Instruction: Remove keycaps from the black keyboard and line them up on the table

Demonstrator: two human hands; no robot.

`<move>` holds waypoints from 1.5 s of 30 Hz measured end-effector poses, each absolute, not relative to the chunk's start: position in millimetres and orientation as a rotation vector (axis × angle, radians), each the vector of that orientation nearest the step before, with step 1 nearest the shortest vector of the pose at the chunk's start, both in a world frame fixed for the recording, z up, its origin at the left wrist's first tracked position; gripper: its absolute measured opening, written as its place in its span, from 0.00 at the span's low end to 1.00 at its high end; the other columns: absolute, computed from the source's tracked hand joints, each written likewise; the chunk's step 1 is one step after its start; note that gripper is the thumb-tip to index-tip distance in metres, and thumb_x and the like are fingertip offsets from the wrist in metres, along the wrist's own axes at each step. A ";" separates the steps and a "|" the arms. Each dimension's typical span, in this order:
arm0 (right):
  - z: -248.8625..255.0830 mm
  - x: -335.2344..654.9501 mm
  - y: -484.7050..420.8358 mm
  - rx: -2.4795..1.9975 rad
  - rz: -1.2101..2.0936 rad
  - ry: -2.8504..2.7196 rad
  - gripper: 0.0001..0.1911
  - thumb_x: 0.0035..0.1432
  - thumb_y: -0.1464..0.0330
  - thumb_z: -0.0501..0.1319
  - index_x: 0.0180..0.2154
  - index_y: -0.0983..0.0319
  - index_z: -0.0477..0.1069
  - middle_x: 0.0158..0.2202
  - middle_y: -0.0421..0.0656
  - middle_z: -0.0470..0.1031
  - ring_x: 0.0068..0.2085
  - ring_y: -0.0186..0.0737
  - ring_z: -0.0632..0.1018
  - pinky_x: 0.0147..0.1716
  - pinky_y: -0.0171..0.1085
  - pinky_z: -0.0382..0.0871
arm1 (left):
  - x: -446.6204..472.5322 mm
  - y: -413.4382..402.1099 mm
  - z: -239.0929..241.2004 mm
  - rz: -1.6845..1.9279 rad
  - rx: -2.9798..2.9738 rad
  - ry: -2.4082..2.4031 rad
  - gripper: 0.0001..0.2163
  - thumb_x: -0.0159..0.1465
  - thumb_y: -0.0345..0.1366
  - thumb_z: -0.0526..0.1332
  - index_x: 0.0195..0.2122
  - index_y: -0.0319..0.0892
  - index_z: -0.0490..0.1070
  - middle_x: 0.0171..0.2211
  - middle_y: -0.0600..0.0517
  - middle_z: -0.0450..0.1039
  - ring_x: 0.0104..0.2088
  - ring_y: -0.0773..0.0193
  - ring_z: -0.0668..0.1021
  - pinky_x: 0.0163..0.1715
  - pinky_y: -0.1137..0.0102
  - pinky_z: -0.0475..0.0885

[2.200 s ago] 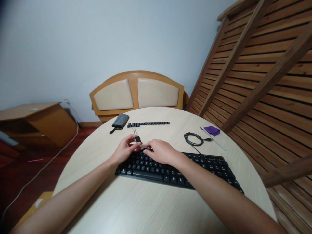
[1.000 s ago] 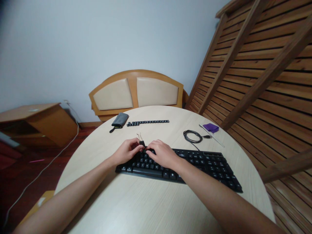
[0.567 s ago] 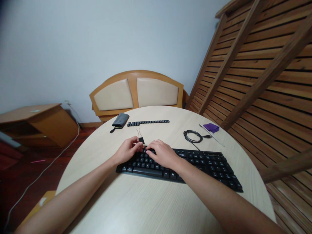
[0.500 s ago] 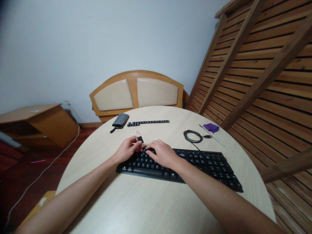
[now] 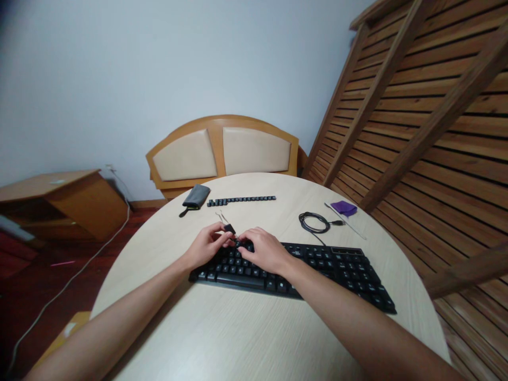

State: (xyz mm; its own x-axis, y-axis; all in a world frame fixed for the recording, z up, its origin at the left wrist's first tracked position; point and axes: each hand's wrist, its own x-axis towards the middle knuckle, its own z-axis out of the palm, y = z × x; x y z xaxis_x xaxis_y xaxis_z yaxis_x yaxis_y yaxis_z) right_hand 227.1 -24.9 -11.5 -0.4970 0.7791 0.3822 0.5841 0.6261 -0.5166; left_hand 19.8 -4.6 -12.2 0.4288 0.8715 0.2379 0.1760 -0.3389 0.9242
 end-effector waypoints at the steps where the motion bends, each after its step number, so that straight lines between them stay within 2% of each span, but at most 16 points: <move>1: -11.4 227.2 -24.9 -1.051 0.448 -2.249 0.08 0.58 0.70 0.62 0.42 0.60 0.72 0.40 0.43 0.77 0.44 0.42 0.75 0.46 0.41 0.67 | 19.8 -4.6 -11.9 0.969 1.782 0.905 0.11 0.65 0.43 0.60 0.36 0.39 0.68 0.32 0.52 0.74 0.33 0.62 0.81 0.31 0.72 0.73; 6: -10.9 227.5 -24.5 -1.017 0.549 -2.197 0.13 0.56 0.72 0.62 0.45 0.59 0.70 0.42 0.43 0.76 0.44 0.40 0.76 0.46 0.40 0.68 | 19.8 -5.3 -11.5 0.948 1.787 0.922 0.11 0.65 0.44 0.60 0.34 0.40 0.67 0.30 0.51 0.76 0.34 0.60 0.81 0.31 0.71 0.74; 11: -13.0 227.6 -22.5 -0.997 0.633 -2.147 0.21 0.55 0.72 0.65 0.50 0.59 0.66 0.43 0.43 0.76 0.45 0.40 0.77 0.48 0.40 0.68 | 20.0 -5.6 -12.6 0.937 1.793 0.913 0.11 0.65 0.44 0.60 0.35 0.40 0.67 0.33 0.50 0.76 0.35 0.60 0.81 0.31 0.71 0.74; 17: -13.3 227.6 -24.5 -0.983 0.675 -2.116 0.18 0.58 0.71 0.64 0.49 0.59 0.64 0.42 0.42 0.77 0.45 0.39 0.77 0.47 0.39 0.69 | 21.1 -6.2 -9.7 0.971 1.853 0.955 0.11 0.65 0.43 0.59 0.35 0.40 0.68 0.30 0.51 0.76 0.32 0.61 0.80 0.32 0.71 0.73; 22: -8.4 226.8 -26.8 -0.960 0.535 -2.216 0.07 0.61 0.69 0.62 0.43 0.58 0.70 0.42 0.42 0.77 0.45 0.40 0.76 0.47 0.40 0.68 | 21.5 -5.9 -10.0 0.995 1.920 1.023 0.10 0.66 0.42 0.58 0.34 0.40 0.68 0.29 0.51 0.76 0.32 0.62 0.78 0.33 0.70 0.72; 26: -8.0 227.2 -26.1 -0.935 0.456 -2.265 0.11 0.60 0.70 0.64 0.45 0.58 0.73 0.44 0.41 0.78 0.47 0.40 0.75 0.49 0.40 0.67 | 21.6 -6.3 -9.2 0.988 1.978 1.088 0.11 0.65 0.43 0.58 0.33 0.40 0.69 0.31 0.51 0.75 0.33 0.63 0.76 0.31 0.71 0.71; 30: -11.2 227.4 -24.9 -0.965 0.451 -2.270 0.09 0.60 0.68 0.63 0.44 0.58 0.75 0.43 0.41 0.79 0.46 0.41 0.76 0.49 0.41 0.67 | 22.3 -7.1 -7.3 0.962 1.992 1.121 0.10 0.66 0.42 0.57 0.33 0.41 0.69 0.31 0.51 0.76 0.31 0.63 0.77 0.31 0.71 0.70; 40: -8.4 225.1 -18.7 -0.909 0.843 -2.096 0.06 0.56 0.69 0.66 0.38 0.59 0.76 0.45 0.43 0.77 0.48 0.41 0.76 0.52 0.40 0.65 | 22.0 -1.6 -16.9 0.937 1.927 1.100 0.11 0.67 0.43 0.55 0.32 0.41 0.66 0.29 0.52 0.74 0.32 0.62 0.75 0.34 0.70 0.67; 45: 3.5 222.2 -11.5 -1.006 1.044 -2.073 0.08 0.53 0.67 0.67 0.37 0.61 0.77 0.42 0.44 0.79 0.45 0.43 0.77 0.49 0.42 0.67 | 22.4 -1.6 -14.6 0.942 1.882 1.099 0.11 0.66 0.43 0.56 0.31 0.41 0.66 0.29 0.53 0.73 0.31 0.62 0.74 0.33 0.70 0.67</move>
State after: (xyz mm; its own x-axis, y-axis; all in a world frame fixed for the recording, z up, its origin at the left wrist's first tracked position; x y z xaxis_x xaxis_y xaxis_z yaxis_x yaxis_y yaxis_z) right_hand 222.2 -11.5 3.5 -0.5314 0.8295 0.1720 0.3555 0.4027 -0.8435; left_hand 22.4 -1.6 -14.6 0.3607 0.9065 0.2193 0.3559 -0.3511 0.8661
